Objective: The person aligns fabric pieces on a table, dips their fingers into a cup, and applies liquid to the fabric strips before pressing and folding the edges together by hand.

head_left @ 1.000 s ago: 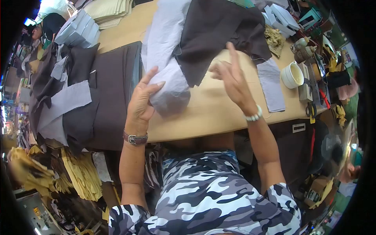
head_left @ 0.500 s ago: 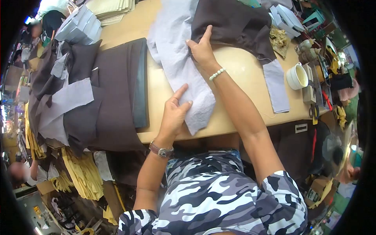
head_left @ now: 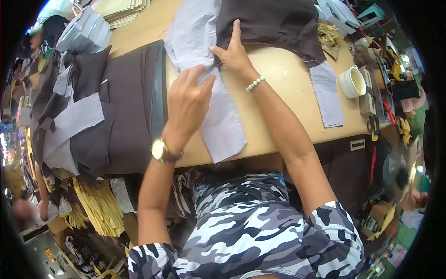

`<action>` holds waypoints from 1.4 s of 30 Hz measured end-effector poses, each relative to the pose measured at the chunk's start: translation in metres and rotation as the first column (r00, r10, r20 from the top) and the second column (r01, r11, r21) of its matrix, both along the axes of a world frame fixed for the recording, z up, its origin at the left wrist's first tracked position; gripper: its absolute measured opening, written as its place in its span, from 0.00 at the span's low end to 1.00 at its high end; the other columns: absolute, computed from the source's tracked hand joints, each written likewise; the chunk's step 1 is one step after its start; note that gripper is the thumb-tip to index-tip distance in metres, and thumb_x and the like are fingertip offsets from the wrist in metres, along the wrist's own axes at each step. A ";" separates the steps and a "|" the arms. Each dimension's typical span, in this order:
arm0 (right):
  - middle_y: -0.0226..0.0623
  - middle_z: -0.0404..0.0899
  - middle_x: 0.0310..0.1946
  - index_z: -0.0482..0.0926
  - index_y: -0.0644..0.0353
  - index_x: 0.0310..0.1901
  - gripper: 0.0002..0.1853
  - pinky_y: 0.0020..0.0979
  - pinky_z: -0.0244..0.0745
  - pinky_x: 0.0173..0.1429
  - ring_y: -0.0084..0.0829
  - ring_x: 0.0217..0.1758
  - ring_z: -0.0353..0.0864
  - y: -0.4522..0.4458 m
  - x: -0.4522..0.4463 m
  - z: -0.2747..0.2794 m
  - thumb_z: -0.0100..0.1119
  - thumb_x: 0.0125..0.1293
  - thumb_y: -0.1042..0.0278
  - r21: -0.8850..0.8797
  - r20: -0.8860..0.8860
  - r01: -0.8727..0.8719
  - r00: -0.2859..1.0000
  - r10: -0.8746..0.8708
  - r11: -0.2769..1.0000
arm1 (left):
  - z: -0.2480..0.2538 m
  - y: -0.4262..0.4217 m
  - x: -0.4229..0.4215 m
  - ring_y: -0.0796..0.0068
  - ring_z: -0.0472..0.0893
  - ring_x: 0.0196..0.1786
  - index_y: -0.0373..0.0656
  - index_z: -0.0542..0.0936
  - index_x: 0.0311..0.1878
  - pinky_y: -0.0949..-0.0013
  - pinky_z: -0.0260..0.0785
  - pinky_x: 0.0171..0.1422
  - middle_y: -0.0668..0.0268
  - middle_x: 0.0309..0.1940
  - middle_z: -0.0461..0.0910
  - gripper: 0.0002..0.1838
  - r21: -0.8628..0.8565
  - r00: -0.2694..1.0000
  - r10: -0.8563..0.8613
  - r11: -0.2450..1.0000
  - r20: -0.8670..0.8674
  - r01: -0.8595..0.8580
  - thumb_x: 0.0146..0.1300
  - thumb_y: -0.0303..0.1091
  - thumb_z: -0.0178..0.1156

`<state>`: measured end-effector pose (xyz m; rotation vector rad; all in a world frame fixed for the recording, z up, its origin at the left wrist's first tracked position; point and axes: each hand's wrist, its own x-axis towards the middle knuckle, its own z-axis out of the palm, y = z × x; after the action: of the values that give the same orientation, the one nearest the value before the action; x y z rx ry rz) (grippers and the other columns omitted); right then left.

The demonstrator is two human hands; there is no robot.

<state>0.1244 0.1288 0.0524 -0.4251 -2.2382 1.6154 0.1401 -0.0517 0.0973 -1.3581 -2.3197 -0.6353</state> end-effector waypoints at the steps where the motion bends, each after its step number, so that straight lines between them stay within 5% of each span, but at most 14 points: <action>1: 0.74 0.60 0.62 0.28 0.66 0.72 0.59 0.35 0.58 0.70 0.54 0.66 0.65 0.002 0.002 0.002 0.67 0.56 0.57 -0.012 0.013 0.011 1.000 -0.011 1.000 | -0.009 0.008 -0.013 0.61 0.78 0.47 0.40 0.83 0.42 0.63 0.71 0.50 0.58 0.46 0.79 0.11 -0.033 0.993 -0.111 0.993 0.041 0.112 0.55 0.29 0.64; 5: 0.65 0.70 0.54 0.27 0.62 0.72 0.56 0.35 0.68 0.63 0.49 0.57 0.74 0.011 0.022 0.021 0.65 0.59 0.61 -0.028 0.109 0.069 0.992 -0.066 0.997 | -0.030 0.018 -0.048 0.61 0.78 0.49 0.40 0.82 0.46 0.61 0.71 0.54 0.61 0.49 0.78 0.15 -0.096 0.939 -0.267 0.951 0.215 0.293 0.53 0.29 0.65; 7: 0.60 0.74 0.51 0.28 0.59 0.73 0.54 0.33 0.73 0.57 0.44 0.52 0.78 0.025 0.058 0.037 0.63 0.61 0.64 -0.111 0.129 0.074 0.990 -0.059 0.991 | -0.022 0.016 -0.055 0.58 0.75 0.53 0.40 0.76 0.55 0.61 0.69 0.58 0.59 0.50 0.77 0.25 -0.072 0.908 -0.293 0.942 0.298 0.328 0.51 0.28 0.66; 9: 0.52 0.78 0.47 0.38 0.59 0.74 0.46 0.39 0.74 0.51 0.42 0.46 0.80 0.044 0.102 0.045 0.59 0.60 0.70 0.128 -0.055 0.206 0.978 -0.200 0.970 | -0.017 0.020 -0.063 0.57 0.74 0.56 0.41 0.73 0.59 0.61 0.67 0.61 0.58 0.52 0.76 0.29 -0.032 0.865 -0.350 0.922 0.360 0.387 0.50 0.28 0.67; 12: 0.47 0.75 0.51 0.65 0.55 0.66 0.32 0.39 0.71 0.59 0.42 0.54 0.76 0.120 0.171 0.049 0.56 0.56 0.78 0.793 -0.278 0.421 0.893 -0.355 0.440 | -0.012 0.020 -0.073 0.57 0.70 0.62 0.43 0.68 0.64 0.62 0.63 0.67 0.58 0.60 0.72 0.38 -0.141 0.886 -0.313 0.915 0.343 0.378 0.46 0.29 0.70; 13: 0.47 0.74 0.54 0.72 0.55 0.62 0.30 0.42 0.68 0.62 0.44 0.57 0.73 0.146 0.196 0.055 0.54 0.54 0.80 0.887 -0.299 0.410 0.860 -0.413 0.211 | -0.018 0.020 -0.077 0.58 0.69 0.64 0.43 0.67 0.66 0.62 0.61 0.69 0.59 0.62 0.71 0.42 -0.137 0.896 -0.314 0.919 0.316 0.370 0.44 0.29 0.71; 15: 0.51 0.70 0.57 0.78 0.52 0.56 0.28 0.45 0.61 0.67 0.50 0.62 0.67 0.183 0.241 0.073 0.49 0.51 0.82 0.957 -0.173 0.277 0.783 -0.598 0.085 | -0.026 0.019 -0.077 0.57 0.66 0.68 0.42 0.61 0.69 0.62 0.58 0.71 0.58 0.65 0.69 0.47 -0.040 0.852 -0.317 0.930 0.416 0.366 0.44 0.29 0.72; 18: 0.50 0.68 0.60 0.81 0.50 0.51 0.25 0.48 0.62 0.64 0.50 0.64 0.65 0.229 0.284 0.064 0.50 0.51 0.80 0.994 0.017 0.066 0.717 -0.697 0.092 | -0.030 0.015 -0.078 0.57 0.62 0.71 0.41 0.55 0.72 0.62 0.55 0.73 0.57 0.68 0.65 0.52 0.061 0.792 -0.327 0.936 0.516 0.347 0.43 0.27 0.73; 21: 0.49 0.68 0.60 0.82 0.46 0.51 0.25 0.51 0.61 0.63 0.50 0.64 0.64 0.245 0.290 0.058 0.51 0.51 0.80 0.984 0.104 0.028 0.723 -0.683 0.178 | -0.031 0.014 -0.079 0.56 0.60 0.72 0.40 0.51 0.73 0.61 0.54 0.74 0.54 0.71 0.59 0.56 0.080 0.788 -0.325 0.939 0.522 0.334 0.42 0.28 0.74; 28: 0.46 0.65 0.63 0.83 0.45 0.50 0.24 0.53 0.56 0.66 0.50 0.66 0.60 0.251 0.277 0.060 0.52 0.52 0.79 0.983 0.177 -0.081 0.645 -0.744 0.163 | -0.031 0.014 -0.078 0.60 0.57 0.74 0.44 0.45 0.75 0.62 0.50 0.76 0.53 0.72 0.56 0.61 0.041 0.800 -0.311 0.940 0.512 0.339 0.41 0.31 0.75; 34: 0.45 0.65 0.63 0.83 0.48 0.48 0.22 0.57 0.55 0.66 0.50 0.67 0.60 0.251 0.272 0.056 0.51 0.53 0.80 0.982 0.187 -0.100 0.637 -0.748 0.161 | -0.030 0.014 -0.076 0.60 0.57 0.74 0.44 0.45 0.75 0.62 0.51 0.76 0.52 0.72 0.56 0.60 0.033 0.799 -0.295 0.944 0.524 0.327 0.41 0.29 0.75; 37: 0.44 0.66 0.63 0.83 0.48 0.47 0.21 0.58 0.52 0.68 0.49 0.69 0.59 0.237 0.271 0.076 0.50 0.54 0.79 0.987 -0.042 0.141 0.700 -0.713 0.081 | -0.029 0.014 -0.075 0.57 0.59 0.72 0.41 0.49 0.74 0.61 0.53 0.75 0.53 0.71 0.58 0.58 0.055 0.807 -0.294 0.949 0.513 0.311 0.41 0.29 0.75; 42: 0.45 0.66 0.64 0.83 0.52 0.44 0.20 0.53 0.54 0.68 0.47 0.69 0.60 0.214 0.282 0.076 0.48 0.53 0.80 0.998 -0.034 0.063 0.698 -0.715 0.014 | -0.032 0.014 -0.077 0.55 0.61 0.71 0.39 0.54 0.72 0.60 0.55 0.73 0.53 0.70 0.60 0.54 0.100 0.822 -0.341 0.937 0.456 0.333 0.42 0.32 0.75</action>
<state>0.4063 0.3430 0.1280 -1.0347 -2.5164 -0.6059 0.0636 -0.0372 0.0655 -1.7929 -2.4258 -1.2090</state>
